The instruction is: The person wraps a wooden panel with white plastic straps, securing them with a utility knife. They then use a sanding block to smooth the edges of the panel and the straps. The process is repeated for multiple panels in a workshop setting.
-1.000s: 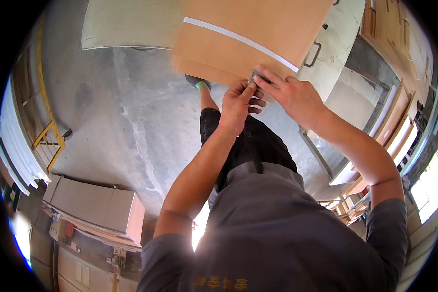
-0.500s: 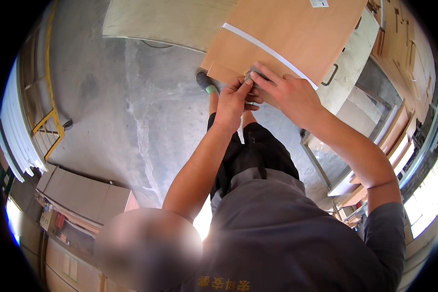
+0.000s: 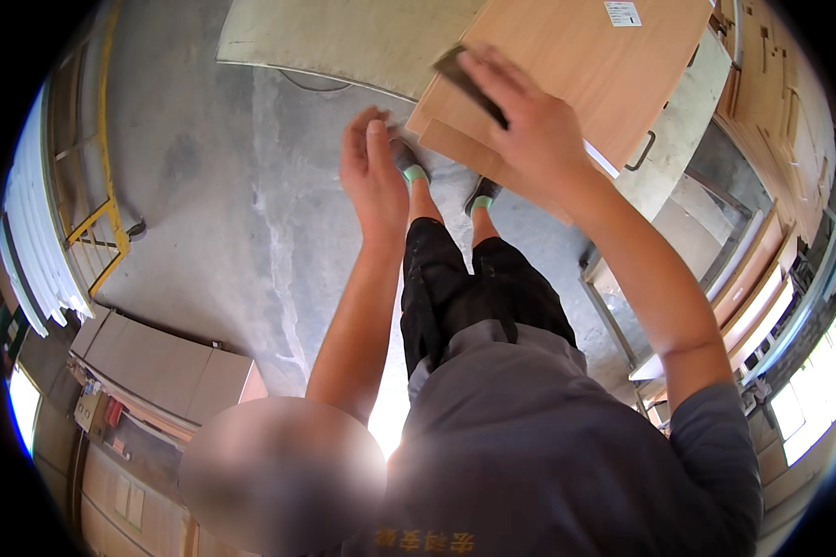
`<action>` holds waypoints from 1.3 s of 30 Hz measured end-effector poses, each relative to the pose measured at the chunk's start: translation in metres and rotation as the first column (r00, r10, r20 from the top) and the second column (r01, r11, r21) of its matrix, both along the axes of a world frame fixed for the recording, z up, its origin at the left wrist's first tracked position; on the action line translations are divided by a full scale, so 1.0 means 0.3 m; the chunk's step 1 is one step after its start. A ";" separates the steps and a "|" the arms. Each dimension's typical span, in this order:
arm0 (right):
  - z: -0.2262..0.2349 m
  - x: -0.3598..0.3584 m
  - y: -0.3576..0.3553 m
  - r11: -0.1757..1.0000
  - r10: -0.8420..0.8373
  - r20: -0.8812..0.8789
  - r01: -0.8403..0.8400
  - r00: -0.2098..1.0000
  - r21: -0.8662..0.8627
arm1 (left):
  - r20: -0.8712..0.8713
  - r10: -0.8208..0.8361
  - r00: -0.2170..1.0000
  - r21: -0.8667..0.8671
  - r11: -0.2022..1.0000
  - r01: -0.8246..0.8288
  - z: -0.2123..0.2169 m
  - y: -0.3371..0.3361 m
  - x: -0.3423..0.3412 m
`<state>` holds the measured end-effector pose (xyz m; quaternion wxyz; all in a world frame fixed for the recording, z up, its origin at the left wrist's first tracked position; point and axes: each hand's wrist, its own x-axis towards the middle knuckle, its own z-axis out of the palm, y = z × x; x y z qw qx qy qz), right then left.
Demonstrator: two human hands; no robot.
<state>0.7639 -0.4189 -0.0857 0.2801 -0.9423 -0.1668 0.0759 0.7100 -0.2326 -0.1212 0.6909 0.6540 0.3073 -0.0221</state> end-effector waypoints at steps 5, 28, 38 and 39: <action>0.065 -0.130 -0.307 0.864 -0.452 -0.142 0.472 0.881 0.176 | 0.033 -0.903 0.429 0.636 0.350 0.688 -0.009 -0.340 -0.186; 0.013 -0.603 -0.651 0.914 0.192 -0.225 -0.258 0.955 -0.313 | -0.192 -0.593 0.782 -0.582 0.710 0.396 -0.185 -0.567 -0.504; 0.039 -0.551 -0.353 0.908 -0.319 -0.373 0.394 0.871 0.143 | -0.041 -0.365 0.930 0.087 0.926 0.368 -0.055 -0.193 -0.316; 0.052 -0.551 -0.397 0.824 -0.440 -0.452 0.549 0.775 0.139 | 0.043 -0.461 0.886 0.360 0.835 0.417 -0.003 -0.197 -0.264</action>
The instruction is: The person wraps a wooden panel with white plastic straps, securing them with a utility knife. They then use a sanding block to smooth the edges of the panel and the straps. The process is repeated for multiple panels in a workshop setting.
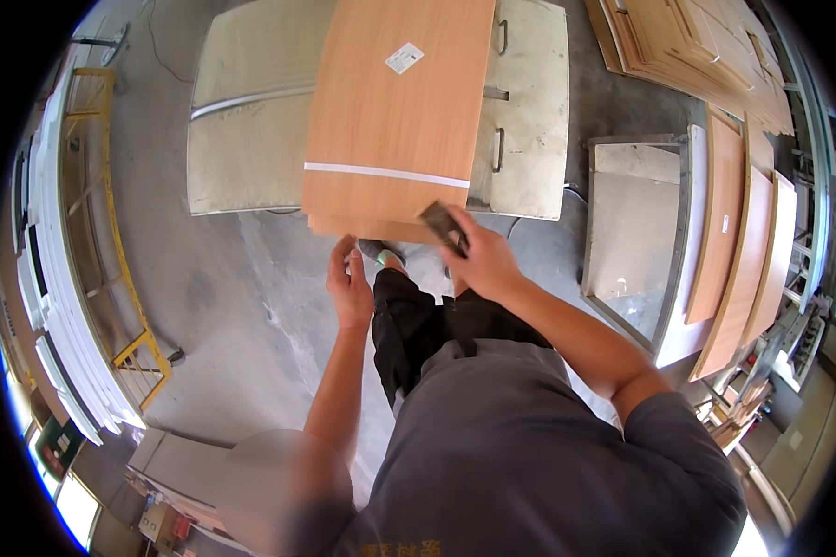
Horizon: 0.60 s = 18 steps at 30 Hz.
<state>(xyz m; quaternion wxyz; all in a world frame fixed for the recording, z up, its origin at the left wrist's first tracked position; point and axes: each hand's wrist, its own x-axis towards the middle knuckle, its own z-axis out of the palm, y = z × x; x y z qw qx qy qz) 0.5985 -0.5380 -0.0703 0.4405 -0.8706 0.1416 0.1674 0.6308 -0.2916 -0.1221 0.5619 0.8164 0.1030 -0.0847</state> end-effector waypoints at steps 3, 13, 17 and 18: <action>-0.045 0.008 -0.104 0.953 -0.303 -0.015 0.303 0.953 -0.001 | 0.210 -0.439 0.874 0.447 0.838 0.314 0.077 -0.053 0.184; -0.076 0.078 0.054 0.858 -0.511 -0.200 0.486 0.836 -0.164 | 0.237 -0.763 0.601 0.769 0.525 0.364 -0.163 -0.326 1.019; -0.073 0.091 0.129 0.742 -0.667 -0.107 0.646 0.737 -0.178 | 0.314 -0.786 0.533 0.776 0.536 0.332 -0.198 -0.457 1.262; -0.069 0.103 0.135 0.720 -0.690 -0.102 0.667 0.716 -0.192 | 0.328 -0.782 0.530 0.780 0.541 0.314 -0.198 -0.476 1.288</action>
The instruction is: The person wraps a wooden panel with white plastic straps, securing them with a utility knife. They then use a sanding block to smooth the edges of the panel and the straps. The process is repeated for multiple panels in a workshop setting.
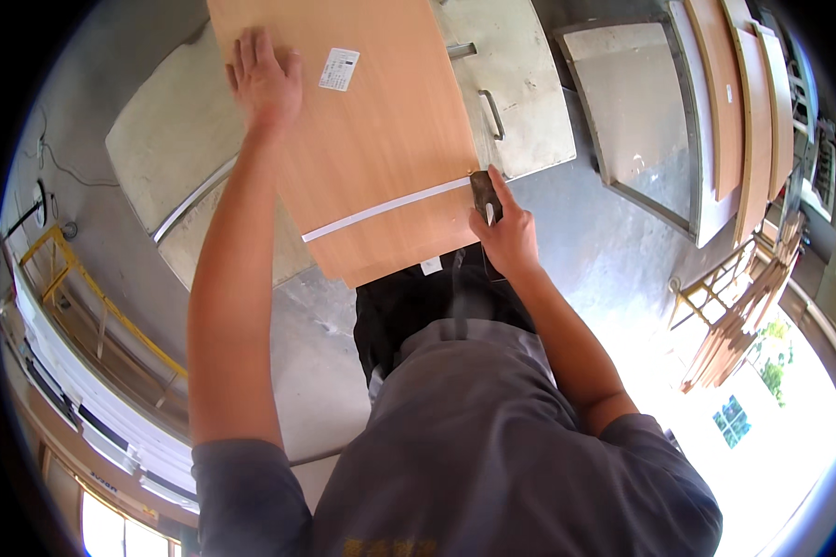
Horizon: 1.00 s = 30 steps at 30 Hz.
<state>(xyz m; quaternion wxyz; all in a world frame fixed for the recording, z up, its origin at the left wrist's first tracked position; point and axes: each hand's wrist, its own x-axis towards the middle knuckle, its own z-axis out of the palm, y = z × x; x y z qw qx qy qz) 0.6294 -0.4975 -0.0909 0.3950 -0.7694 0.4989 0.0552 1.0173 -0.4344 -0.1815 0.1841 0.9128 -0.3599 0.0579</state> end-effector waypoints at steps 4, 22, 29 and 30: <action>0.011 0.047 0.001 0.996 -0.040 -0.079 0.046 0.996 0.077 | 0.041 0.019 0.999 0.030 0.999 -0.020 -0.027 0.004 0.008; 0.001 0.293 -0.197 0.997 0.053 -0.064 -0.049 0.997 0.062 | 0.028 0.027 0.999 0.096 0.995 -0.029 0.026 -0.010 -0.008; 0.024 0.489 -0.335 0.992 0.087 -0.100 -0.077 0.991 0.097 | -0.051 0.042 0.998 0.136 0.990 -0.035 0.061 -0.023 -0.013; 0.022 0.513 -0.352 0.992 0.086 -0.099 -0.076 0.991 0.102 | -0.053 0.044 0.998 0.133 0.990 -0.036 0.064 -0.023 -0.016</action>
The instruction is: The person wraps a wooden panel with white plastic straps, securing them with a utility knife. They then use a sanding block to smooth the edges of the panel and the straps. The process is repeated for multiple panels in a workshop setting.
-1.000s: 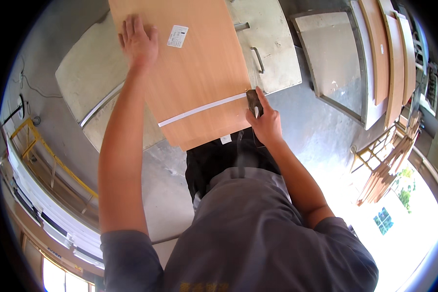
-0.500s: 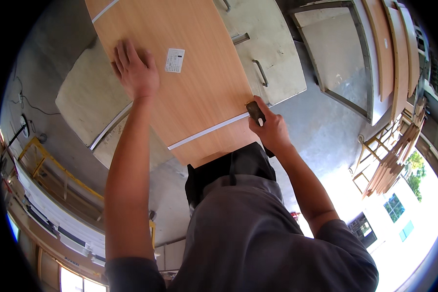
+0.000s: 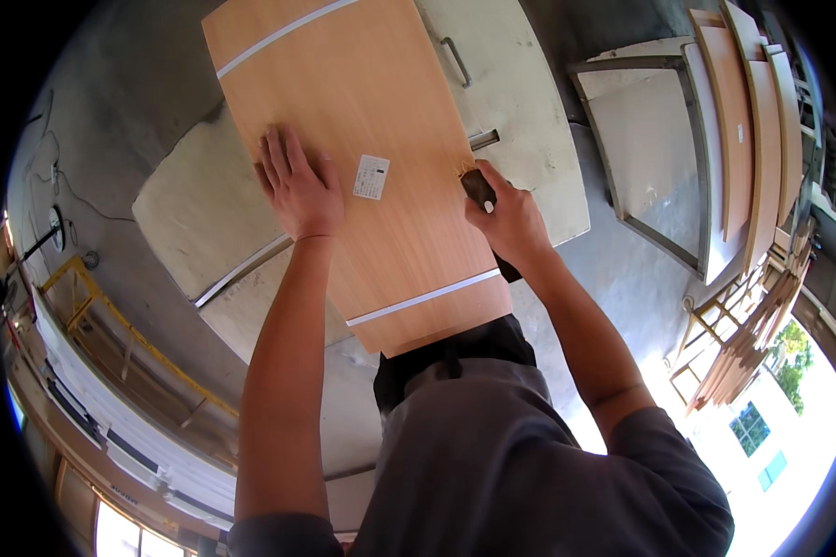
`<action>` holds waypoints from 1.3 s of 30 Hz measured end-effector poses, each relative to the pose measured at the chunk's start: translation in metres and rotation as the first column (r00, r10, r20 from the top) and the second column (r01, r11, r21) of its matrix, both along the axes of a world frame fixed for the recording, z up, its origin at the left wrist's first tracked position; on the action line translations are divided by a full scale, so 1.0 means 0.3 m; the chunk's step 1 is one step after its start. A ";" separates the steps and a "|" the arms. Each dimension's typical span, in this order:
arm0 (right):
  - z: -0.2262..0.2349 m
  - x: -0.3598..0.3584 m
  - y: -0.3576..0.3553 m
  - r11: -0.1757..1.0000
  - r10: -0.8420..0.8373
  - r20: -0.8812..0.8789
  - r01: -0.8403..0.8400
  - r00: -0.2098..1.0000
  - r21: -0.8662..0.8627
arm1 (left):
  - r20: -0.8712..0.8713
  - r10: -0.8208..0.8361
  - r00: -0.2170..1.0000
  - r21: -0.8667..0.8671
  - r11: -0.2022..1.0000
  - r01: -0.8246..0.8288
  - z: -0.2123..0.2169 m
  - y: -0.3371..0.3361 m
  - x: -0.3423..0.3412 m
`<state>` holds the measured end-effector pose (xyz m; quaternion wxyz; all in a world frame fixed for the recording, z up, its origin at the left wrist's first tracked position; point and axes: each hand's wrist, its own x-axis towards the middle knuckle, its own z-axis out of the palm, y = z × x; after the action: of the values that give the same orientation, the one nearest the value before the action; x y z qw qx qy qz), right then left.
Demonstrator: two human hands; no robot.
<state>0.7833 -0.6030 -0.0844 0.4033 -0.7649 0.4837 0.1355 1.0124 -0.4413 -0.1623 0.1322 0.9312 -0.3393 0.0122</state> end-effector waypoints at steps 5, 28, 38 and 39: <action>-0.011 0.139 -0.089 0.998 0.042 0.038 -0.040 0.998 -0.054 | -0.016 0.014 1.000 0.003 1.000 -0.014 0.017 0.005 -0.003; -0.091 0.716 -0.509 0.959 0.213 0.150 -0.177 0.965 -0.220 | -0.101 0.033 0.994 0.077 0.997 -0.026 0.044 -0.009 0.003; -0.023 0.674 -0.730 0.794 -0.099 0.234 -0.065 0.967 0.605 | -0.084 0.028 0.996 0.063 0.998 -0.022 0.055 -0.015 -0.003; -0.041 0.705 -0.769 0.810 -0.034 0.208 -0.095 0.978 0.578 | -0.084 0.029 0.996 0.061 0.998 -0.024 0.060 -0.024 0.005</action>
<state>0.9947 -0.8336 -0.0966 0.6651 -0.6212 0.3610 0.2034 1.0140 -0.4484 -0.1442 0.1184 0.9388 -0.3214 -0.0359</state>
